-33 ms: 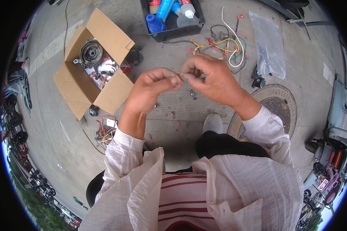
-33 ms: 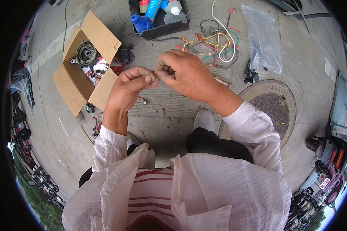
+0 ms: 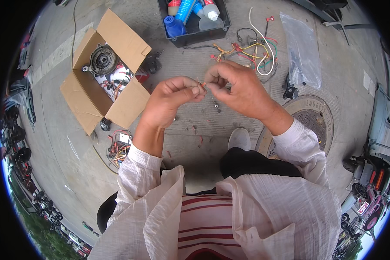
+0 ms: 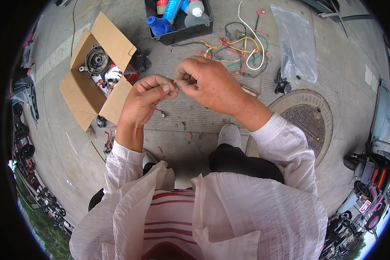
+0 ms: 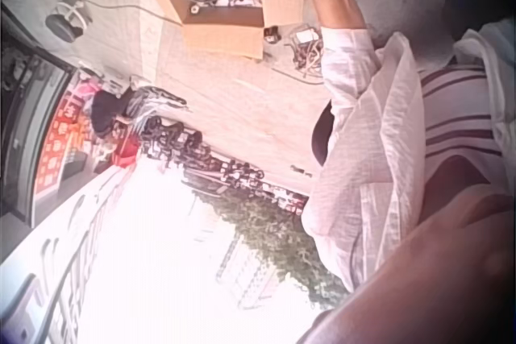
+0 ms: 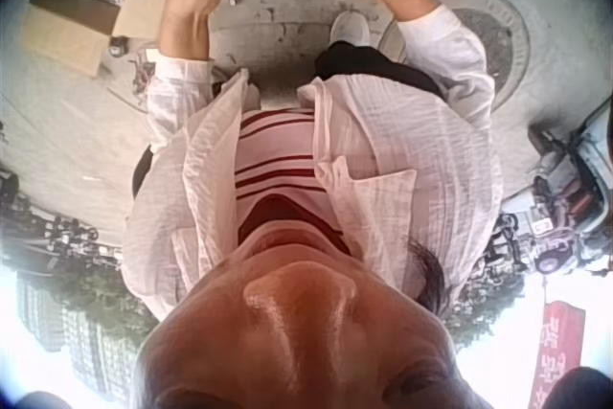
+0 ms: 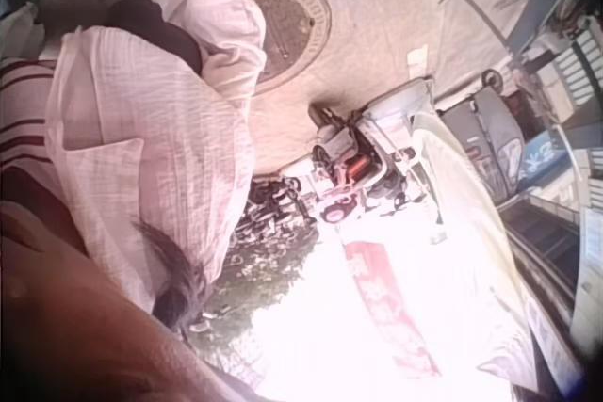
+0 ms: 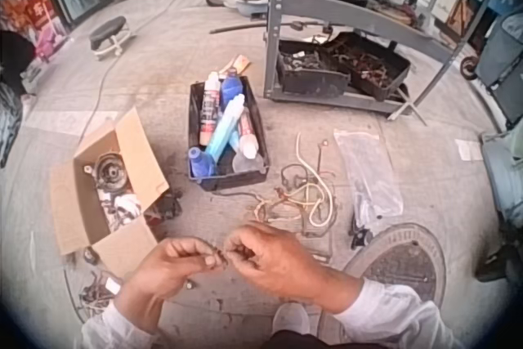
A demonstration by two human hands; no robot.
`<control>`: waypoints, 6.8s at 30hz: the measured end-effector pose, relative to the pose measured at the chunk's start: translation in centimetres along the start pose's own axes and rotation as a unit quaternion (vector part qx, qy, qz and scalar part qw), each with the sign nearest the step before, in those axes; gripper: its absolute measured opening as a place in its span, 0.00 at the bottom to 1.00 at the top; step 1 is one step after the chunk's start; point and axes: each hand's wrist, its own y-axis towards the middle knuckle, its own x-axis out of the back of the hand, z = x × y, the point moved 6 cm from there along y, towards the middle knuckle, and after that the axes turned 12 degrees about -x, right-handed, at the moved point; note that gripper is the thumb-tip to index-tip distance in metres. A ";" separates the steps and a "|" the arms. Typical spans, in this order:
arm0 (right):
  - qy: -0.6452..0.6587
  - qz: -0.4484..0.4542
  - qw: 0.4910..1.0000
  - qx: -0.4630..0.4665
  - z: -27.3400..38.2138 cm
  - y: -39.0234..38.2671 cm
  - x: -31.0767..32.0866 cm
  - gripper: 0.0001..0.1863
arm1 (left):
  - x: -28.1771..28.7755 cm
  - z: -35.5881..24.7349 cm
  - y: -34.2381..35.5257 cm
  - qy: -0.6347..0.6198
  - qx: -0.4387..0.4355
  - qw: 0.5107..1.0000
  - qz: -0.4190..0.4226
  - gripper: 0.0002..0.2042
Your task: The person is repairing wires using pliers and a screwdriver. They strip the insulation from the wires, twist the exposed strands, and connect them together.
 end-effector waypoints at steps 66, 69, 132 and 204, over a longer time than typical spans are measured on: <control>0.061 -0.036 0.997 -0.010 0.0 0.2 0.4 0.08 | -2.4 -4.4 -0.3 0.378 -0.275 0.884 0.002 0.04; 0.056 -0.037 0.998 -0.006 0.2 0.2 0.5 0.08 | -2.4 -4.5 -0.3 0.372 -0.281 0.885 -0.001 0.05; 0.121 -0.037 0.990 -0.064 -0.9 0.1 0.1 0.14 | -1.0 -2.9 0.0 0.261 -0.238 0.936 -0.009 0.03; 0.225 0.032 0.948 -0.224 -3.5 -0.3 -1.9 0.03 | -0.7 -0.2 -0.2 0.159 -0.166 0.972 -0.043 0.03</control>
